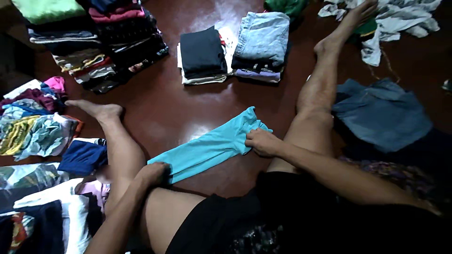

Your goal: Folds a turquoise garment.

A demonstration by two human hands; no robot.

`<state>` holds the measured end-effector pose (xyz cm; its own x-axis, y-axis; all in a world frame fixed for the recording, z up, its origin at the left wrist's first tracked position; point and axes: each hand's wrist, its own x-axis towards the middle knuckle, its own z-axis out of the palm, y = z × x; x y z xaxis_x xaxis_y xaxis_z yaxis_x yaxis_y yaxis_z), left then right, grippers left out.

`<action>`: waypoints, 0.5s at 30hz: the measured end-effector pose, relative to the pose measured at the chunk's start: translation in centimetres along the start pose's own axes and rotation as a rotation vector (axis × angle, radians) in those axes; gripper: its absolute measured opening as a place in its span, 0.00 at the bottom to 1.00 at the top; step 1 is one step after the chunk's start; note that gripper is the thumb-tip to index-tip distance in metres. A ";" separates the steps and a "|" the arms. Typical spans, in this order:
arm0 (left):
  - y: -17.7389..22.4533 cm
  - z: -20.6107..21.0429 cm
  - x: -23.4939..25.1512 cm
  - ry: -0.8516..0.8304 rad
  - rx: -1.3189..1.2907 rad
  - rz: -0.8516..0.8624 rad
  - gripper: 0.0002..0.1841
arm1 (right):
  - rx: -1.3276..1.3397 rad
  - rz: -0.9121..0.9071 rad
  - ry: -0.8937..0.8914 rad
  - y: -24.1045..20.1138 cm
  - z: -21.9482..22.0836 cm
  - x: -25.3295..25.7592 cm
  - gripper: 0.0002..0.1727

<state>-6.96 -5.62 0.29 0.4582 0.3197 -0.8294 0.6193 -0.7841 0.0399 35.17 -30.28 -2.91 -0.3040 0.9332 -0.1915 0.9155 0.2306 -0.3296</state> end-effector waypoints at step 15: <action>21.6 -4.8 13.0 0.943 -0.111 0.363 0.30 | 0.070 0.026 0.076 -0.2 -0.2 -1.0 0.18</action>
<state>15.41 -15.87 -6.94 0.9167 0.3992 0.0192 0.3766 -0.8789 0.2929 35.32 -31.17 -2.44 -0.2568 0.9576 -0.1307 0.9015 0.1886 -0.3896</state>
